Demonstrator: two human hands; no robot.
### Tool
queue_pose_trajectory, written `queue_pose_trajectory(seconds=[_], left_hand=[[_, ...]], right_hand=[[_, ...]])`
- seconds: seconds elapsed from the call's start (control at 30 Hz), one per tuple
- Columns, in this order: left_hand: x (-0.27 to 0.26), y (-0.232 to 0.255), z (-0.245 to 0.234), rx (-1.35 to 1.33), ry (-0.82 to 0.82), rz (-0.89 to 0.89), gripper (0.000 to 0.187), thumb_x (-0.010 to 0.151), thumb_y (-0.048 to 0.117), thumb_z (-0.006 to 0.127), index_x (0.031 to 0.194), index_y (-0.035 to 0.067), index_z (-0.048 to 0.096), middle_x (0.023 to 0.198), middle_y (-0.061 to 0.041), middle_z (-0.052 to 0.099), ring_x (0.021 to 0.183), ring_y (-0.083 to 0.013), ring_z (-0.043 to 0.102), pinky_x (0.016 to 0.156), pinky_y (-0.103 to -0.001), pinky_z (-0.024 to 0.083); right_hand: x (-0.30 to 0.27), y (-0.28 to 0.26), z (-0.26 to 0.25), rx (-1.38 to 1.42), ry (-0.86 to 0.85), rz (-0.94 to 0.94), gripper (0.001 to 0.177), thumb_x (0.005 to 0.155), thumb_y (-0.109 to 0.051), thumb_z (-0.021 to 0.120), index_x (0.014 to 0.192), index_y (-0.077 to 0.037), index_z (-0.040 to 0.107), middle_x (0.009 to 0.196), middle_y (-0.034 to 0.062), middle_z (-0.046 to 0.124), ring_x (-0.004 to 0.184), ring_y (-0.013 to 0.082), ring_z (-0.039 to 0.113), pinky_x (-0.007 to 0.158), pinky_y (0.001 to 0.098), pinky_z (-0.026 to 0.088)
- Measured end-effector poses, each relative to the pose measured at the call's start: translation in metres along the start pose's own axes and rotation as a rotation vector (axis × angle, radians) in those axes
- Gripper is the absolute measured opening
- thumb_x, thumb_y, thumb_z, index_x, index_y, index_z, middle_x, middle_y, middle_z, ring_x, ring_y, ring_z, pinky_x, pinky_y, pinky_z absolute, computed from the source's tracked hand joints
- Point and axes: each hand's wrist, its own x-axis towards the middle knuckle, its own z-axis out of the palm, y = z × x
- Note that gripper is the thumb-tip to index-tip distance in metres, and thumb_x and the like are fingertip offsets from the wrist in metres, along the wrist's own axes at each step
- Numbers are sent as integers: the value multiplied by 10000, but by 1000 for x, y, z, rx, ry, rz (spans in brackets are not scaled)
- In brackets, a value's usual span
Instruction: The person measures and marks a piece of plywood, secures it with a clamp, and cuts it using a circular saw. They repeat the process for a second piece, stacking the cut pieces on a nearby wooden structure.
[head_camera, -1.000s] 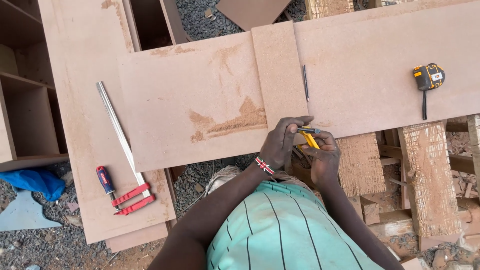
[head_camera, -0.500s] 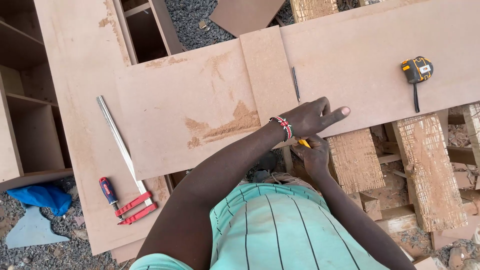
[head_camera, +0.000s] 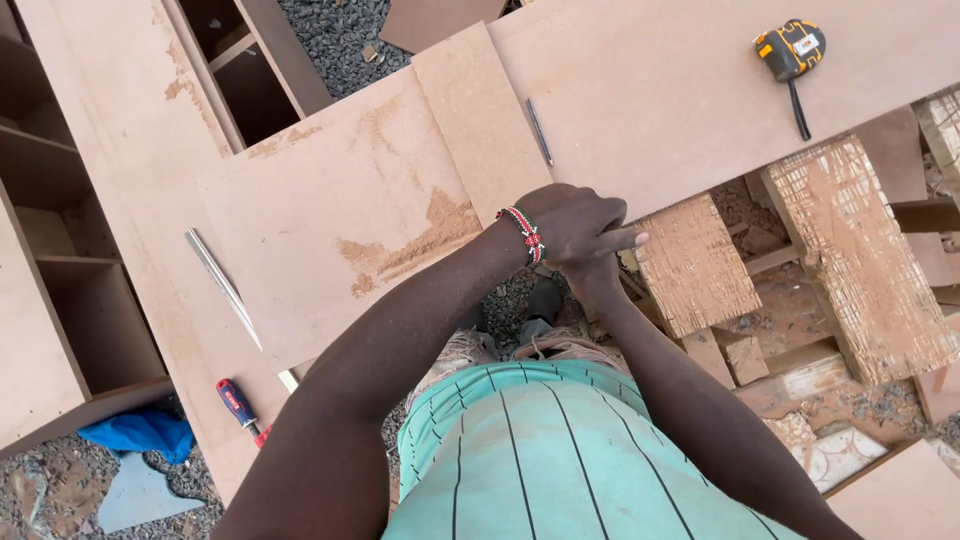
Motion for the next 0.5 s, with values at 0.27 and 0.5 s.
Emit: queue_pose_trajectory(seconds=[0.27, 0.5], left_hand=[[9, -34, 27, 194, 423, -65, 642, 1249, 677, 269, 1099, 190, 660, 887, -164, 815, 963, -454, 866, 900, -627, 642], [38, -68, 32, 422, 668, 8, 599, 1345, 511, 345, 930, 179, 622, 679, 35, 721, 539, -219, 658, 477, -431, 512]], right_hand=[[-30, 58, 4, -37, 136, -6, 559, 1175, -393, 703, 1701, -255, 574, 1386, 107, 684, 1294, 434, 652, 1140, 732, 527], [-213, 37, 59, -116, 553, 230, 711, 1186, -487, 567, 1816, -169, 480, 1853, 144, 499, 1715, 357, 453, 1378, 595, 365]])
